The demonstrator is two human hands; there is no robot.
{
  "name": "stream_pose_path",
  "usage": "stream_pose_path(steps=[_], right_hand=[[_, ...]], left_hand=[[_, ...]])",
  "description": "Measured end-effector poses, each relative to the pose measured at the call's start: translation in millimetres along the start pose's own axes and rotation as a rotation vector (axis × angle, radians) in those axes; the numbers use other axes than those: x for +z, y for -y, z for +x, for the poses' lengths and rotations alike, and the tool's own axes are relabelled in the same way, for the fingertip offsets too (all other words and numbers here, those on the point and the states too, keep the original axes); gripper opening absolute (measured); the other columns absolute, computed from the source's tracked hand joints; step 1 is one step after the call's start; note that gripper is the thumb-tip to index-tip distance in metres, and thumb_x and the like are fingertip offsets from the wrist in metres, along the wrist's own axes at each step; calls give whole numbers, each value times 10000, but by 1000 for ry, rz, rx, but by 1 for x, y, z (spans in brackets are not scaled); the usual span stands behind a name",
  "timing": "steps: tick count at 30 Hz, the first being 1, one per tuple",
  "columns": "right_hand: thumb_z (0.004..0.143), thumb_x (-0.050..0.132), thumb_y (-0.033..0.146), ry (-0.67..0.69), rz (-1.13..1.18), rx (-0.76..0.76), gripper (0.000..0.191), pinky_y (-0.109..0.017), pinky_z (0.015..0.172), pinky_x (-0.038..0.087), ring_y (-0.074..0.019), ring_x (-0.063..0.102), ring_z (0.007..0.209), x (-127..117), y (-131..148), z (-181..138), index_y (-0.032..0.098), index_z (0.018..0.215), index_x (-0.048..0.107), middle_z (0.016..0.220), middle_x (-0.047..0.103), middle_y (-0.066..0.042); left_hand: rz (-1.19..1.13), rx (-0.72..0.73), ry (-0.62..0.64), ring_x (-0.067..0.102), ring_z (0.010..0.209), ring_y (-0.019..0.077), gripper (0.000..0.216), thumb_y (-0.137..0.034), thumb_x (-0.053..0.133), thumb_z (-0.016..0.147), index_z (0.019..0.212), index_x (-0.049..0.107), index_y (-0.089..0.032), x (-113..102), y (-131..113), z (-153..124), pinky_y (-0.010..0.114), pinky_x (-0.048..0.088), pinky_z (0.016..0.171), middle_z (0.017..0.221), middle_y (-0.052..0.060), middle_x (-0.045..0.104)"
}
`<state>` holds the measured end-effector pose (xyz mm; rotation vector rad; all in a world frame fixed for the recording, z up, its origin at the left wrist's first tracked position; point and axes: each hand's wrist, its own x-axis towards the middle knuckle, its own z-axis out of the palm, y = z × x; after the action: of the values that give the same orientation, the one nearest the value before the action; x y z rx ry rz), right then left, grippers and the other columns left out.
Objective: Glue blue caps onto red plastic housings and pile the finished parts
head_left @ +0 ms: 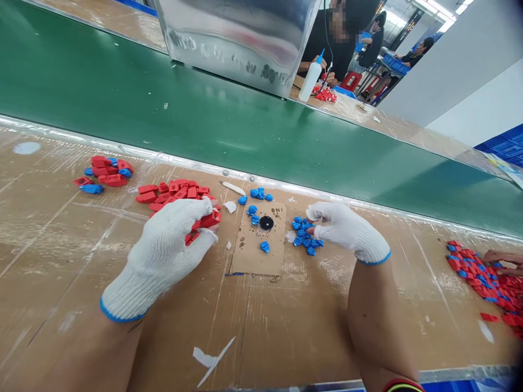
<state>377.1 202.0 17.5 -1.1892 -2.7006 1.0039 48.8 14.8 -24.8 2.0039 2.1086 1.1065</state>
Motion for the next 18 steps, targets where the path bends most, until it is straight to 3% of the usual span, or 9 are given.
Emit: stream_pose_path(steps=[3,8,11,14,18], right_hand=[[760,715,314,-46,157,-1,208,-315,640,409,-152,501,693,-4,3,-9,228,738,527,757,558,15],[855,783,306,-292,349,-318,160,-331,694,538,-169,632,752,22,46,-2,248,845,634,863,691,-2],[920,800,299,-348,350,-522,162,-328,710,582,-173,689,761,46,80,5,261,839,665,845,727,2],[975,795,308,-362,258,-647,205,-323,678,584,-168,685,712,63,102,4,269,823,663,790,726,6],[1003,789,360,-428,178,-673,238,-332,603,547,-172,656,647,71,112,1,276,822,658,719,704,6]], left_hand=[[-225,-124,14,790,985,272,259,-280,609,947,1194,673,-241,6,-11,-3,430,654,872,1140,95,814],[-900,-353,111,721,798,196,232,-279,649,911,1135,669,-219,23,-45,-11,344,622,697,974,80,761],[-1171,-434,261,541,629,118,203,-352,704,943,1081,647,-214,27,-63,-13,268,486,575,819,11,635],[-1345,-436,418,365,560,92,376,-568,671,1005,1116,618,-213,25,-69,-15,256,331,514,733,-40,501],[-1355,-433,501,361,591,96,444,-646,601,1043,984,569,-206,24,-67,-19,251,305,523,740,-33,479]])
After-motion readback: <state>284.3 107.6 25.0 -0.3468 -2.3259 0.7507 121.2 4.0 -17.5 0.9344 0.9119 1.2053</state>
